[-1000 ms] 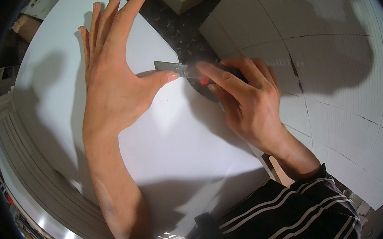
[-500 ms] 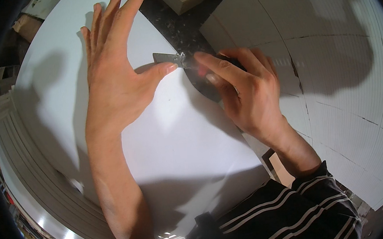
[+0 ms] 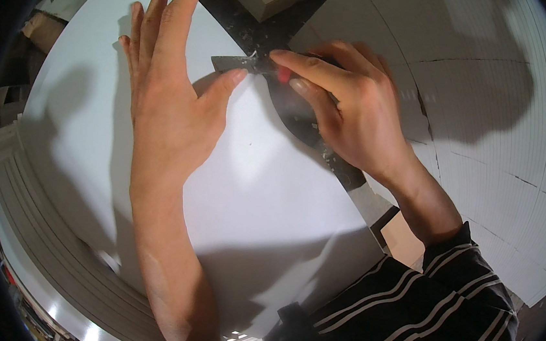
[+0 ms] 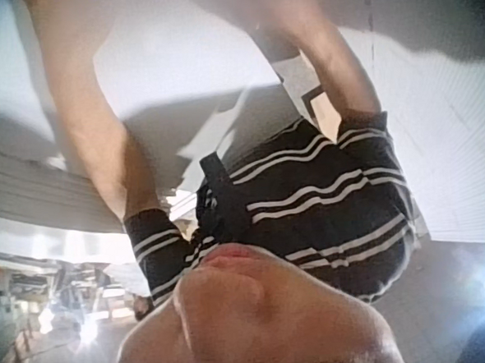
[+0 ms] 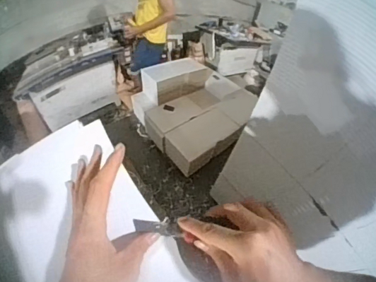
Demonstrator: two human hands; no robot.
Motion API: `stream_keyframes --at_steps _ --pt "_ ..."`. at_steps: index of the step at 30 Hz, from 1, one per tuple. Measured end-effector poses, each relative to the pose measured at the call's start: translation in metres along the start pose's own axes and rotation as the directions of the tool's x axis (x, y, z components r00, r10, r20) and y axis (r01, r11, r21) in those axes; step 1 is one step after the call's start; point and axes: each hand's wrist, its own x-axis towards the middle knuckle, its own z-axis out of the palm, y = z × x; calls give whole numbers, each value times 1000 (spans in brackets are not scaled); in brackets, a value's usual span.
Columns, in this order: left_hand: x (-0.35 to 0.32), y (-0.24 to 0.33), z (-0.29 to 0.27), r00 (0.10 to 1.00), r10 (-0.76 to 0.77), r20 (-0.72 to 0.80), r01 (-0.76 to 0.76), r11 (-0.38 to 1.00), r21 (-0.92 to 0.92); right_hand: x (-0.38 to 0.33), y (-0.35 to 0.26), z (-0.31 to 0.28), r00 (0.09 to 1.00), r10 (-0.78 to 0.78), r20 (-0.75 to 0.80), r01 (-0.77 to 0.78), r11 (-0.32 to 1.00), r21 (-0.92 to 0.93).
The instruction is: The person uses a utility knife to cut large white foam sheets on a workbench. They repeatedly score and snap the foam along straight lines, then stack the cut pieces. Another person in a yellow shirt is visible in the background handling similar materials.
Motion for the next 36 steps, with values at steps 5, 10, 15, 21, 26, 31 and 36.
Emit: stream_keyframes --at_steps 5,10,15,21,26,31,36 --pt "6 -33 -1 985 175 5 -171 968 -185 20 22 26 990 -35 -140 36 999 4" --pt "-6 -40 8 991 133 -3 -133 991 16 40 80 56 944 311 -112 -239 876 420" --pt "-4 -44 16 990 138 -6 -134 973 187 9 108 36 632 653 418 -671 191 717" --pt "-1 -68 17 973 -128 -193 205 864 459 -13 103 25 485 588 647 -760 -82 645" --pt "-6 -38 32 969 -175 -172 245 736 631 32 109 25 752 239 614 -631 -7 776" --pt "0 -42 16 960 -144 -240 258 788 559 129 87 72 962 40 271 -237 620 748" --pt "12 -70 -3 830 -321 -456 407 908 101 213 69 118 943 -235 234 -75 537 840"
